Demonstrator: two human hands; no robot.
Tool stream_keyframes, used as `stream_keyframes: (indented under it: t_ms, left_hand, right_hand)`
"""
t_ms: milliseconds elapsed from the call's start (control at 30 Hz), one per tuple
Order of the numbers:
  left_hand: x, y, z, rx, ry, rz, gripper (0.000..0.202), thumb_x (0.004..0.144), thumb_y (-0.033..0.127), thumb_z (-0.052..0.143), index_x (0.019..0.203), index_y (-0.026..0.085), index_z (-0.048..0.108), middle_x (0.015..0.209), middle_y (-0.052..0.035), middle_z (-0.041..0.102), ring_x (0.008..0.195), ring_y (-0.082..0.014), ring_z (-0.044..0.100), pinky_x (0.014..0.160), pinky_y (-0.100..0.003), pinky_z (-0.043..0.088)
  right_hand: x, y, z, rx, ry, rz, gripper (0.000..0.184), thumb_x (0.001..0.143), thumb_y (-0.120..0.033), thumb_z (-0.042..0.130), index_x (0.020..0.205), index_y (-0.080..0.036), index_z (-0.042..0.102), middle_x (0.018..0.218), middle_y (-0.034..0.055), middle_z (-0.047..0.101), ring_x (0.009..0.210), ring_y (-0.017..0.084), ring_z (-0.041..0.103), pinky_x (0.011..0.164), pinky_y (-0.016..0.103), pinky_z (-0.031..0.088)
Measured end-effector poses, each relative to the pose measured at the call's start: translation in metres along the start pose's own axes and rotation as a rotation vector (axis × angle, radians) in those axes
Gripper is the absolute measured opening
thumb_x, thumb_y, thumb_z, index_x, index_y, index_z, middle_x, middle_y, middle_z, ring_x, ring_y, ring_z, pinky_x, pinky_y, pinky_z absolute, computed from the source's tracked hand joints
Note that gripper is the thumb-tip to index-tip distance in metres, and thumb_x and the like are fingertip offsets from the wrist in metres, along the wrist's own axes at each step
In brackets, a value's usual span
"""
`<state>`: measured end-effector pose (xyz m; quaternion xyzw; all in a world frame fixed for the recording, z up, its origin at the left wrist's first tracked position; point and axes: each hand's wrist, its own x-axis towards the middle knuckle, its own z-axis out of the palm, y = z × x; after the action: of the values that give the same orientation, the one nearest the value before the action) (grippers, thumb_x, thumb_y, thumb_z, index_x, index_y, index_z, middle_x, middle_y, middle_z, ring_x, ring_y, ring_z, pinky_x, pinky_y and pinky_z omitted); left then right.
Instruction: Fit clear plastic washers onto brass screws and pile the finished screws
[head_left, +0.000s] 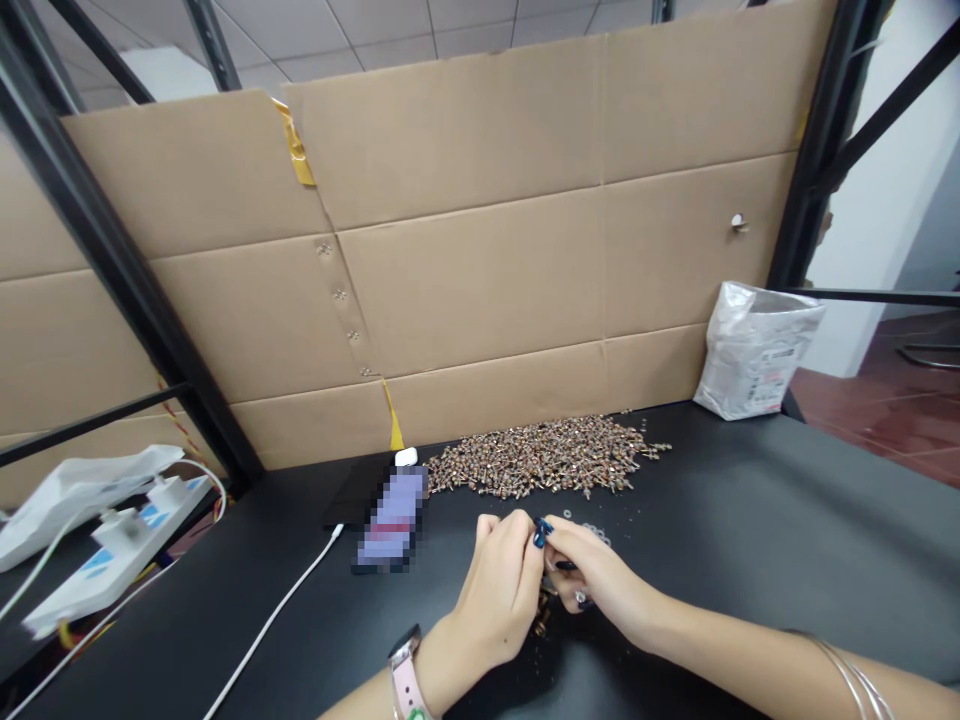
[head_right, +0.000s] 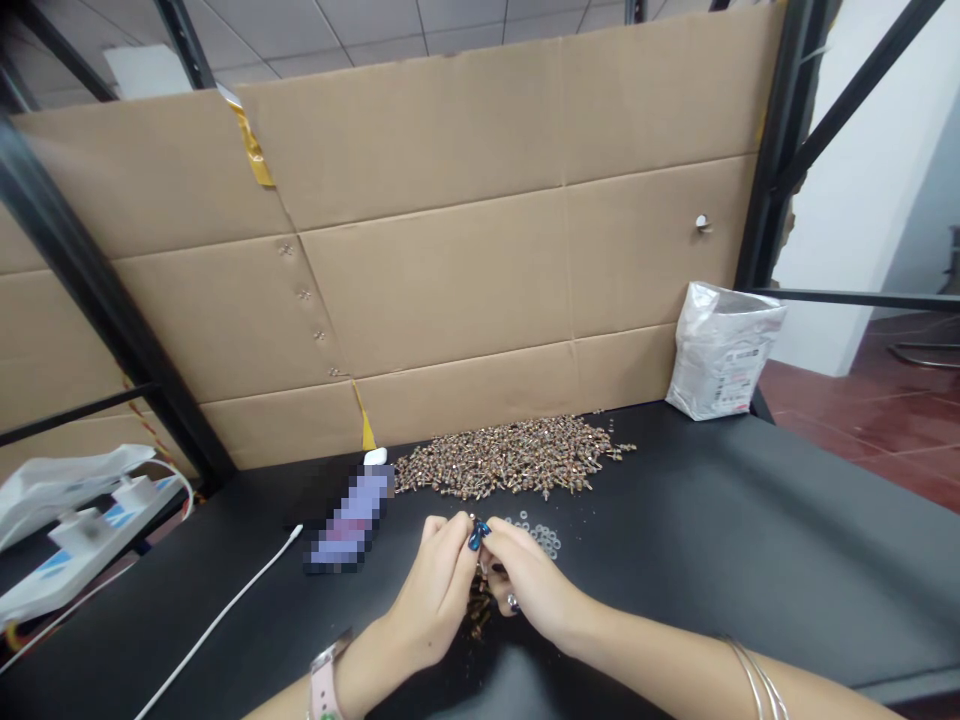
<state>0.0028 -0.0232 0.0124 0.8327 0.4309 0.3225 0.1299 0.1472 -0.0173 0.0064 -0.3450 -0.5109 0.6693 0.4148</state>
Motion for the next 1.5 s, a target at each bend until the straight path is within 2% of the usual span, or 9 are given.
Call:
stream_keyframes:
  t_ms: [300, 567, 667, 800, 900, 1133, 1267, 1333, 1500]
  left_hand:
    - [0.005, 0.003, -0.004, -0.076, 0.004, -0.034, 0.039, 0.098, 0.028, 0.017, 0.070, 0.019, 0.042, 0.068, 0.0022, 0.052, 0.063, -0.0125, 0.044, 0.068, -0.029, 0.028]
    - [0.006, -0.012, -0.010, 0.325, -0.007, -0.073, 0.033, 0.092, 0.022, 0.029, 0.063, 0.018, 0.042, 0.059, 0.0016, 0.053, 0.056, -0.0131, 0.046, 0.063, -0.031, 0.024]
    - [0.005, -0.014, -0.011, 0.403, -0.032, -0.090, 0.033, 0.090, 0.022, 0.031, 0.061, 0.018, 0.045, 0.059, 0.0004, 0.056, 0.057, -0.0140, 0.048, 0.065, -0.032, 0.022]
    - [0.004, -0.013, -0.012, 0.456, -0.041, -0.177, 0.030, 0.087, 0.024, 0.035, 0.059, 0.017, 0.044, 0.055, 0.0013, 0.054, 0.053, -0.0143, 0.046, 0.066, -0.033, 0.021]
    - [0.005, -0.013, -0.012, 0.457, 0.025, -0.217, 0.020, 0.086, 0.027, 0.037, 0.069, 0.018, 0.044, 0.058, 0.0021, 0.053, 0.055, -0.0152, 0.046, 0.066, -0.032, 0.022]
    - [0.004, -0.012, -0.014, 0.368, 0.077, -0.124, 0.024, 0.094, 0.024, 0.024, 0.078, 0.020, 0.041, 0.069, 0.0015, 0.051, 0.063, -0.0164, 0.043, 0.069, -0.032, 0.024]
    - [0.003, -0.009, -0.014, 0.259, 0.073, -0.097, 0.015, 0.093, 0.025, 0.029, 0.088, 0.021, 0.042, 0.075, 0.0017, 0.053, 0.068, -0.0161, 0.044, 0.072, -0.033, 0.025]
    - [0.004, -0.007, -0.015, 0.240, 0.051, -0.066, 0.017, 0.094, 0.024, 0.028, 0.085, 0.020, 0.043, 0.076, 0.0021, 0.053, 0.070, -0.0151, 0.045, 0.073, -0.032, 0.025]
    - [0.005, -0.003, -0.016, 0.249, 0.029, -0.018, 0.030, 0.095, 0.026, 0.028, 0.071, 0.018, 0.043, 0.070, 0.0032, 0.050, 0.070, -0.0125, 0.045, 0.071, -0.032, 0.023]
  right_hand:
    - [0.002, -0.002, -0.006, -0.188, -0.044, -0.140, 0.024, 0.087, -0.037, 0.039, 0.070, -0.021, 0.034, 0.056, -0.0082, 0.028, 0.047, 0.008, 0.025, 0.046, 0.021, 0.025]
    - [0.001, -0.034, -0.039, -1.108, 0.046, -0.504, 0.008, 0.072, -0.012, 0.048, 0.073, -0.020, 0.045, 0.075, -0.0003, 0.046, 0.068, 0.015, 0.042, 0.064, 0.026, 0.035]
    - [0.006, -0.039, -0.059, -1.337, 0.092, -0.479, 0.011, 0.071, -0.015, 0.052, 0.080, -0.020, 0.050, 0.083, 0.0022, 0.050, 0.075, 0.017, 0.048, 0.069, 0.027, 0.037]
    - [0.019, -0.036, -0.085, -1.527, 0.274, -0.347, 0.006, 0.078, -0.025, 0.051, 0.079, -0.019, 0.050, 0.084, 0.0042, 0.052, 0.079, 0.019, 0.053, 0.068, 0.028, 0.038]
    - [0.027, -0.030, -0.097, -1.586, 0.327, -0.260, 0.014, 0.080, -0.033, 0.052, 0.080, -0.018, 0.051, 0.087, 0.0063, 0.053, 0.080, 0.020, 0.055, 0.065, 0.028, 0.038]
    - [0.029, -0.027, -0.096, -1.537, 0.223, -0.264, 0.008, 0.080, -0.012, 0.045, 0.078, -0.018, 0.051, 0.086, 0.0056, 0.055, 0.077, 0.017, 0.054, 0.066, 0.025, 0.038]
    - [0.029, -0.027, -0.094, -1.555, 0.319, -0.228, 0.006, 0.082, -0.024, 0.049, 0.082, -0.018, 0.050, 0.087, 0.0064, 0.055, 0.077, 0.019, 0.056, 0.064, 0.027, 0.039]
    - [0.030, -0.026, -0.094, -1.582, 0.341, -0.209, 0.010, 0.083, -0.028, 0.049, 0.083, -0.018, 0.049, 0.089, 0.0078, 0.055, 0.080, 0.020, 0.056, 0.065, 0.028, 0.039]
    - [0.032, -0.023, -0.094, -1.626, 0.296, -0.216, 0.007, 0.083, -0.015, 0.043, 0.085, -0.016, 0.050, 0.093, 0.0107, 0.055, 0.082, 0.020, 0.056, 0.069, 0.028, 0.040]
